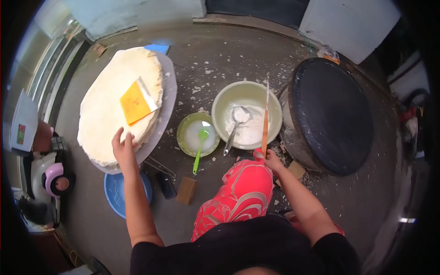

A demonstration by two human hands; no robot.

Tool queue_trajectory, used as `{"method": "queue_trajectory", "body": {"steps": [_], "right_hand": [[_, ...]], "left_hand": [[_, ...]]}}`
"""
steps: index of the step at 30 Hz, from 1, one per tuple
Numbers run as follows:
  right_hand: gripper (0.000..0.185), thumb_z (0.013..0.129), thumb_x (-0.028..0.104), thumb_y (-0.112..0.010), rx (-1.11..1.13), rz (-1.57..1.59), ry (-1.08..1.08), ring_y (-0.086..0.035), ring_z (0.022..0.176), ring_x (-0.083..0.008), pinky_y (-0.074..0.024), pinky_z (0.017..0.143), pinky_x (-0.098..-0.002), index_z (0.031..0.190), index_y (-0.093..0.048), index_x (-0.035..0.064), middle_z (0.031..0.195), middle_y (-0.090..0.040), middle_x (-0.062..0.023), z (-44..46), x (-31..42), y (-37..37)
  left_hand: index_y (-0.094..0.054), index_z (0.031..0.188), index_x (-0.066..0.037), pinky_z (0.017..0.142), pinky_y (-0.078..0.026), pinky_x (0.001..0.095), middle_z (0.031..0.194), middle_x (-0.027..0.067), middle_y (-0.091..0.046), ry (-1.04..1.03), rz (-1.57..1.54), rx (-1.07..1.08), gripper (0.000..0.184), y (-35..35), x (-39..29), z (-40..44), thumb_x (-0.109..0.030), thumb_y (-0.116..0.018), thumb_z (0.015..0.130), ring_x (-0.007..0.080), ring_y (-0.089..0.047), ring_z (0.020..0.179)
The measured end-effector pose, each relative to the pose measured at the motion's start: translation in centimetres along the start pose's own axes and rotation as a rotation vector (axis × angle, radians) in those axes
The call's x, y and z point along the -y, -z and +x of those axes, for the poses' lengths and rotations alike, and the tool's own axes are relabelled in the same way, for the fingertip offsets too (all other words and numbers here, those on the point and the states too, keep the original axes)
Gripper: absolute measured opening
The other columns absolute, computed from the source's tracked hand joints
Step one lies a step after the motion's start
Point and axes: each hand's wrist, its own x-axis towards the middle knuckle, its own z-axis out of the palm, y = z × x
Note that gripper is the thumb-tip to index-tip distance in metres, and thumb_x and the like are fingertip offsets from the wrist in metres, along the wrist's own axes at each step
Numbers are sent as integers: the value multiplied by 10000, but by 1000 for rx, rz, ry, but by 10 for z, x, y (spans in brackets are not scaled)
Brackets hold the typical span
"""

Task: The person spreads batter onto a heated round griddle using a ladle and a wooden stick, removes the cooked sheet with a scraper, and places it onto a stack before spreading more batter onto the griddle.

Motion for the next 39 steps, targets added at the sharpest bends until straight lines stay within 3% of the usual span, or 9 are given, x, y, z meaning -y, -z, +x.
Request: {"method": "queue_trajectory", "body": {"steps": [4, 8, 12, 15, 19, 22, 24, 28, 39], "right_hand": [[776, 708, 175, -699, -148, 207, -52, -596, 807, -216, -494, 685, -319, 1305, -243, -19, 1043, -557, -176, 35, -22, -33], [348, 785, 152, -613, 53, 580, -189, -586, 717, -208, -473, 580, -338, 1070, -480, 4, 801, -592, -104, 51, -33, -20], [179, 818, 202, -511, -318, -430, 320, -589, 710, -322, -458, 621, -409, 920, -513, 55, 765, -588, -186, 8, 1, 26], [200, 800, 235, -524, -121, -627, 425, -588, 724, -331, -458, 659, -431, 941, -562, 98, 743, -614, -140, -45, 79, 56], [222, 787, 214, -524, -49, -804, 689, -599, 725, -309, -467, 657, -417, 978, -593, 126, 727, -619, -123, -71, 144, 53], [233, 769, 179, -527, 12, -1051, 673, -610, 728, -291, -475, 663, -402, 977, -624, 138, 741, -627, -118, -71, 175, 32], [216, 758, 171, -536, 57, -1138, 652, -614, 746, -279, -478, 669, -396, 940, -644, 128, 755, -630, -115, -56, 176, 15], [223, 760, 186, -535, 104, -1044, 619, -613, 782, -274, -479, 698, -384, 942, -654, 138, 805, -637, -115, -19, 159, -15], [323, 728, 179, -582, 128, -781, 432, -600, 850, -273, -468, 745, -373, 1049, -621, 171, 876, -631, -148, -12, 136, -15]], "left_hand": [[-517, 1101, -20, 663, -444, 212, 1096, 78, -482, -201, -46, 195, 286, -21, 9, -75, -6, -514, 815, 123, -521, 839], [-564, 1019, -17, 704, -452, 233, 1034, 87, -515, -213, 167, 427, 249, -52, 63, -112, 25, -516, 779, 158, -530, 903], [-553, 1050, -7, 903, -372, 397, 1088, 165, -513, -349, 634, 511, 324, -89, 146, -125, -101, -589, 741, 351, -457, 1032], [-433, 1196, -26, 872, -402, 428, 1128, 161, -493, -239, 1008, 549, 480, -120, 179, -135, -141, -579, 754, 374, -459, 1042], [-362, 1253, -45, 806, -447, 429, 1129, 174, -486, 37, 1018, 669, 556, -145, 230, -123, -193, -570, 759, 380, -530, 954], [-481, 1145, -1, 723, -468, 408, 997, 208, -557, 127, 969, 610, 444, -144, 205, -111, -242, -550, 779, 365, -587, 842], [-584, 964, 36, 687, -461, 391, 817, 227, -599, 470, 567, 581, 361, -131, 179, -101, -285, -520, 811, 354, -601, 773], [-612, 887, -29, 687, -452, 454, 798, 227, -596, 183, 506, 471, 274, -92, 159, -137, -262, -473, 850, 402, -569, 789], [-604, 872, -21, 695, -447, 458, 808, 217, -601, 335, 683, 356, 248, -127, 232, -102, -235, -480, 850, 402, -563, 810]]}}
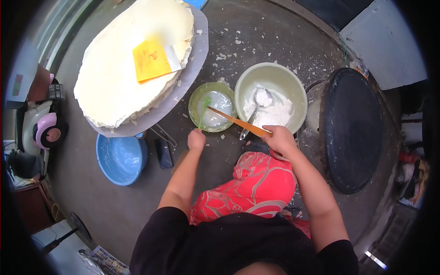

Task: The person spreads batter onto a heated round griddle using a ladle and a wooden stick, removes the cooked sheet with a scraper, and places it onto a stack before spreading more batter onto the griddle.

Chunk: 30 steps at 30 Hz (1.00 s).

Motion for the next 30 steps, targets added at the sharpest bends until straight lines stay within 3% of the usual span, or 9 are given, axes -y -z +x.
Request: {"method": "queue_trajectory", "body": {"steps": [3, 6, 9, 16, 18, 21, 25, 27, 30], "right_hand": [[327, 739, 142, -565, 19, -266, 216, -590, 793, -298, -458, 698, -393, 1063, -605, 150, 810, -608, -171, 3, 2, 0], [340, 746, 98, -531, -159, -440, 444, -562, 770, -305, -452, 679, -406, 1072, -593, 170, 779, -553, -147, 10, -1, -16], [382, 733, 55, -484, -111, -417, 326, -545, 811, -287, -467, 696, -374, 1061, -596, 215, 825, -518, -118, 14, 3, -21], [406, 766, 90, -494, -42, -290, 178, -577, 770, -298, -472, 674, -393, 1145, -548, 224, 797, -572, -132, -38, -18, 33], [374, 776, 105, -513, -49, -229, 136, -586, 737, -320, -465, 646, -416, 1136, -551, 202, 772, -601, -152, -48, -37, 35], [336, 783, 66, -531, -75, 38, 45, -583, 770, -354, -470, 675, -395, 1106, -577, 148, 826, -607, -193, -72, -49, 28], [327, 819, 28, -498, -152, 280, 64, -618, 836, -293, -471, 735, -318, 1134, -553, 91, 914, -612, -205, -103, -77, 4], [308, 847, 15, -475, -144, 492, 8, -613, 886, -184, -448, 772, -264, 1151, -526, 20, 989, -621, -181, -117, -90, -4], [303, 852, 8, -479, -158, 562, -27, -563, 895, -117, -439, 778, -245, 1150, -517, -25, 1017, -620, -111, -134, -107, -13]], "left_hand": [[-598, 892, -2, 710, -441, 447, 828, 223, -593, 57, -88, 66, 246, 18, -21, -18, -218, -491, 844, 400, -554, 832], [-599, 925, -29, 708, -443, 450, 823, 233, -582, -152, -118, 40, 220, 27, -33, -63, -203, -493, 843, 404, -556, 825], [-603, 904, -82, 711, -440, 483, 824, 218, -593, -44, -85, 29, 196, 3, -12, -48, -226, -483, 847, 411, -551, 820], [-586, 947, -50, 712, -451, 459, 839, 222, -599, -1, -8, 96, 248, 2, -3, -27, -260, -504, 843, 396, -566, 823], [-558, 992, -33, 736, -431, 457, 862, 220, -594, -149, 14, 84, 294, -1, -4, -36, -283, -494, 850, 408, -551, 837], [-533, 1102, -29, 891, -354, 421, 1095, 152, -533, -340, 77, -206, 369, -5, 11, -50, -295, -491, 848, 337, -458, 1046], [-543, 1093, -41, 931, -310, 429, 1168, 123, -484, -300, 19, -291, 344, 12, 24, -61, -278, -485, 851, 310, -376, 1129], [-550, 1089, -50, 950, -278, 438, 1185, 104, -475, -127, 21, -400, 318, 18, 42, -62, -248, -485, 848, 299, -350, 1153], [-539, 1105, -73, 926, -311, 455, 1216, 95, -455, 278, 57, -460, 371, 24, 85, -47, -263, -567, 787, 310, -349, 1157]]}}
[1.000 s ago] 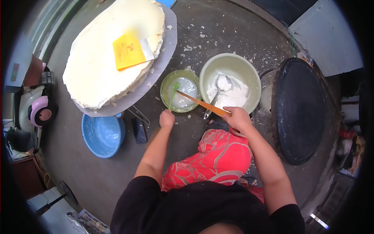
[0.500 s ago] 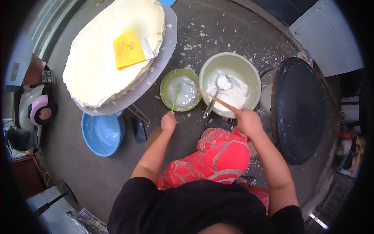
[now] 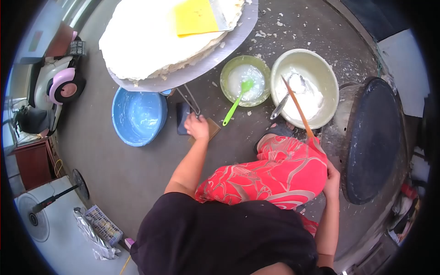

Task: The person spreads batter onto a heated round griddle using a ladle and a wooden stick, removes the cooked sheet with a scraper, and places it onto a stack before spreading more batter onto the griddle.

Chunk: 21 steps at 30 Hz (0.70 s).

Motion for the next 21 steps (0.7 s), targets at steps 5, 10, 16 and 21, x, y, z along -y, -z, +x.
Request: {"method": "queue_trajectory", "body": {"steps": [5, 10, 16, 21], "right_hand": [[329, 803, -19, -545, -4, 130, -89, -554, 869, -104, -438, 775, -237, 1132, -535, -25, 996, -609, -51, -22, 18, -1], [319, 757, -21, -571, -7, 12, -175, -552, 866, -104, -440, 773, -250, 1076, -559, -26, 990, -616, -49, -33, 28, 2], [296, 770, -3, -547, -50, 1, -188, -543, 876, -102, -434, 786, -252, 1065, -560, -31, 981, -618, -53, -38, 32, 1], [297, 771, -2, -538, -56, 24, -204, -537, 875, -99, -433, 787, -253, 1066, -556, -36, 983, -615, -52, -42, 33, 1]], "left_hand": [[-416, 1221, -99, 931, -327, 466, 1274, 109, -396, 304, 216, 141, 628, 6, 49, 40, -301, -677, 687, 315, -342, 1181], [-363, 1254, -79, 957, -318, 449, 1277, 121, -391, 215, 300, 247, 778, -8, 71, 67, -373, -719, 628, 311, -341, 1195], [-365, 1240, -55, 920, -340, 446, 1240, 117, -419, 202, 363, 243, 787, -16, 56, 79, -404, -713, 627, 286, -367, 1172], [-434, 1177, -73, 864, -362, 443, 1162, 79, -466, 284, 483, 208, 717, -16, 45, 82, -443, -694, 621, 249, -402, 1129]]}}
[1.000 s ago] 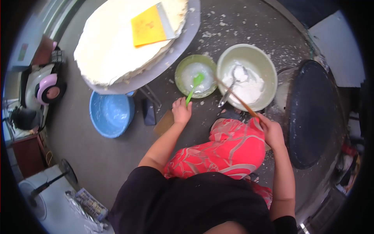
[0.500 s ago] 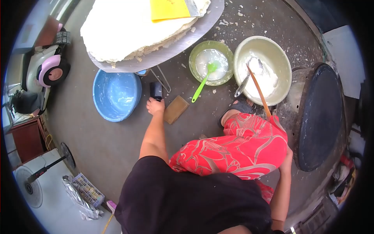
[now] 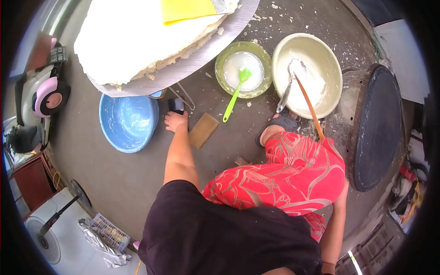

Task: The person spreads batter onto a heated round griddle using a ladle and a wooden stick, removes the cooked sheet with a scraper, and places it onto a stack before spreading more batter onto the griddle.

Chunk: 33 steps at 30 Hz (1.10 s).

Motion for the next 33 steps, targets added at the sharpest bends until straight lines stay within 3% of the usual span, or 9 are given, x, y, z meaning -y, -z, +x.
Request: {"method": "queue_trajectory", "body": {"steps": [7, 12, 14, 16, 21, 23, 24, 26, 33], "right_hand": [[291, 777, -18, -528, -30, 8, -19, -540, 887, -110, -429, 801, -256, 1066, -557, -34, 991, -609, -46, -7, -6, -1], [259, 794, -20, -530, -39, -21, 38, -540, 829, -87, -433, 746, -235, 1051, -563, -18, 941, -607, -29, -19, -19, 3], [252, 797, -18, -535, -63, -3, 71, -549, 756, -73, -447, 675, -217, 1047, -564, -13, 898, -608, -16, -26, -34, 5], [247, 814, -3, -538, -99, 94, -229, -515, 577, -48, -408, 494, -185, 1061, -559, -1, 810, -597, 0, -35, -49, 11], [292, 851, -1, -496, -131, 90, -209, -458, 483, -32, -352, 401, -180, 1142, -516, -1, 769, -591, -7, -47, -72, 12], [312, 863, 0, -481, -130, 103, -198, -469, 502, -33, -369, 414, -179, 1175, -496, -3, 794, -601, -21, -49, -82, 13], [330, 866, -4, -474, -138, 112, -166, -474, 513, -36, -379, 421, -181, 1196, -478, -5, 831, -609, -32, -48, -89, 12], [348, 869, -7, -467, -148, 126, -130, -480, 524, -38, -389, 429, -182, 1217, -459, -7, 867, -616, -44, -48, -95, 13], [351, 868, -16, -461, -124, 132, -132, -499, 555, -48, -405, 438, -186, 1219, -448, -26, 953, -618, -70, -45, -105, 9]], "left_hand": [[-460, 1158, -77, 859, -349, 467, 1151, 53, -480, 41, 40, 21, 698, 8, -7, -6, -466, -684, 624, 238, -402, 1117], [-481, 1109, -59, 841, -362, 482, 1133, 112, -467, 95, -188, -196, 584, 3, -9, -33, -436, -648, 694, 292, -399, 1100], [-527, 1036, -48, 827, -360, 483, 1122, 140, -461, -144, -330, -271, 371, 18, -11, -67, -287, -591, 759, 320, -393, 1095], [-534, 1035, -71, 864, -299, 468, 1094, 113, -469, -628, -544, -389, 309, 26, -13, -102, -164, -575, 743, 306, -384, 1087], [-534, 1046, -37, 899, -355, 382, 1076, 131, -511, -1123, -884, 27, 295, 54, -61, -185, -177, -578, 790, 311, -466, 1022], [-509, 1097, -19, 860, -404, 358, 1085, 120, -513, -961, -1021, 380, 355, 27, -88, -204, -277, -523, 855, 246, -495, 1002], [-509, 1097, -19, 860, -404, 358, 1085, 120, -513, -966, -1018, 379, 355, 33, -100, -210, -277, -523, 855, 246, -495, 1002], [-465, 1148, -15, 817, -436, 347, 1062, 102, -514, -482, -999, 1177, 406, 55, -123, -221, -319, -484, 880, 207, -511, 966], [-454, 1063, 4, 709, -511, 340, 968, 103, -513, -342, -1055, 1364, 343, 56, -160, -233, -296, -455, 896, 207, -563, 800]]}}
